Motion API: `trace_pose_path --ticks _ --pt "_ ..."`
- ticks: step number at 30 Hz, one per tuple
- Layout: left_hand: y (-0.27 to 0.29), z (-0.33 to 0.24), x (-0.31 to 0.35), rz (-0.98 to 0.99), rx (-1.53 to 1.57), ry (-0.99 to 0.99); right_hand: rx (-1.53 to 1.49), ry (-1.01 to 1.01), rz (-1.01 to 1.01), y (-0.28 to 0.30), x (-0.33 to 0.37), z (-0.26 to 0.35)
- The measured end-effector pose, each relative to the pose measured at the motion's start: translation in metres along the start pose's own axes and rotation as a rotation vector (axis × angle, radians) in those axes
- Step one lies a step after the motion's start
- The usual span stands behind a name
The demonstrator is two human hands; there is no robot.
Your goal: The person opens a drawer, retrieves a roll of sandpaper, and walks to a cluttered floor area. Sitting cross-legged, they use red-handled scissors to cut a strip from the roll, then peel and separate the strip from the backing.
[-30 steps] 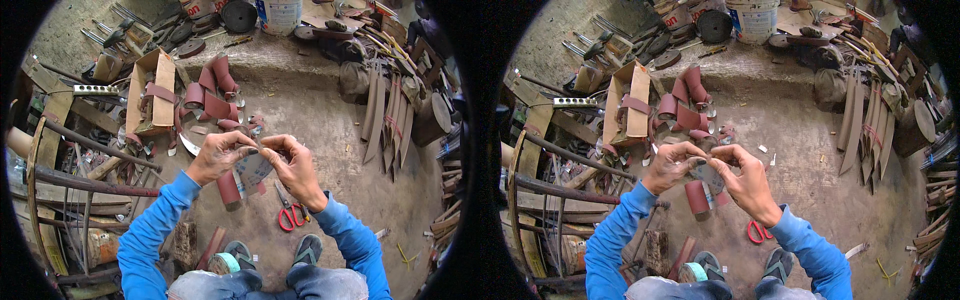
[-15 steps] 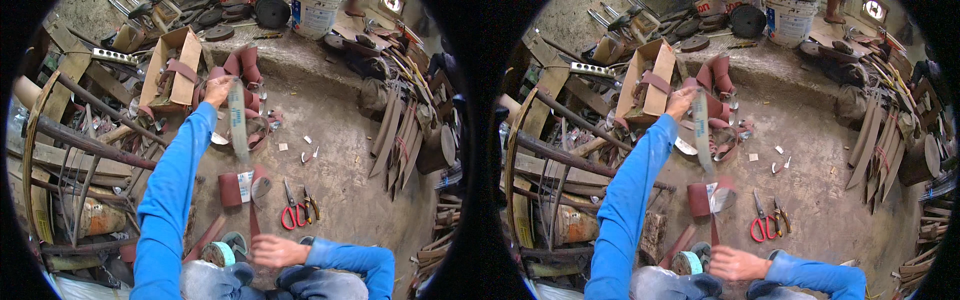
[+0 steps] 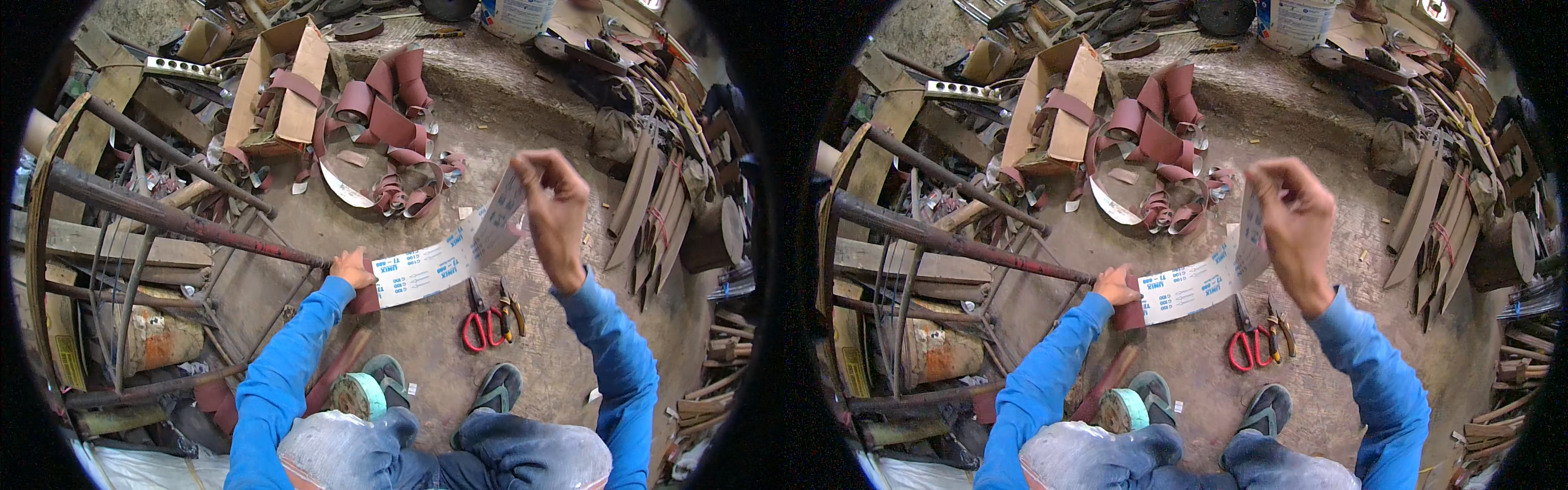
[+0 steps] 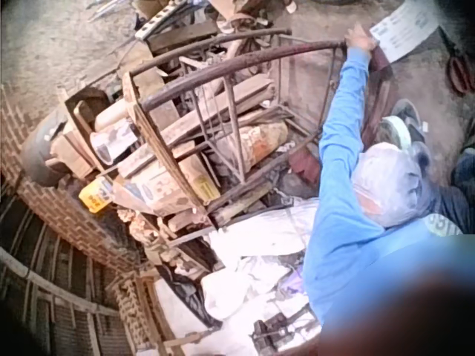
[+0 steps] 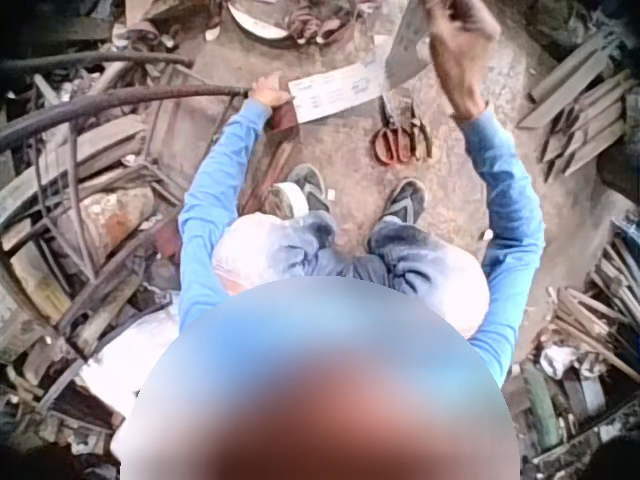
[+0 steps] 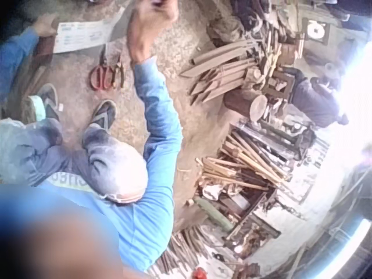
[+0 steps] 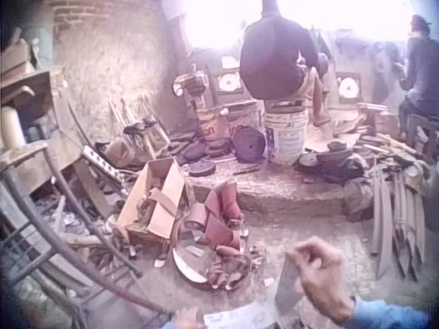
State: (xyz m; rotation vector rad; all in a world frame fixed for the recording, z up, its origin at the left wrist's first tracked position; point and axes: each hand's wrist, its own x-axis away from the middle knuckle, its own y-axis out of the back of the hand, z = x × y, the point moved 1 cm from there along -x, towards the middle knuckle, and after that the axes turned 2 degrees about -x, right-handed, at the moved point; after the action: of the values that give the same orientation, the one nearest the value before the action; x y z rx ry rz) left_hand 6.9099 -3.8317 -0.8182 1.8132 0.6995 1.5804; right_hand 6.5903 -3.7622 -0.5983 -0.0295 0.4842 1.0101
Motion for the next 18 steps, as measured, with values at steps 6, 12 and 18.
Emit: trace_pose_path --ticks 6,12,18 --pt "-0.025 -0.014 0.033 0.414 0.512 -0.022 -0.436 0.199 0.169 0.013 -0.088 0.049" --pt "-0.137 -0.062 0.059 0.318 0.657 -0.041 -0.921 0.158 0.492 -0.025 -0.104 0.083" --pt "-0.05 -0.087 0.107 -0.503 0.672 -0.336 -0.735 0.077 0.618 -0.033 -0.081 0.066"
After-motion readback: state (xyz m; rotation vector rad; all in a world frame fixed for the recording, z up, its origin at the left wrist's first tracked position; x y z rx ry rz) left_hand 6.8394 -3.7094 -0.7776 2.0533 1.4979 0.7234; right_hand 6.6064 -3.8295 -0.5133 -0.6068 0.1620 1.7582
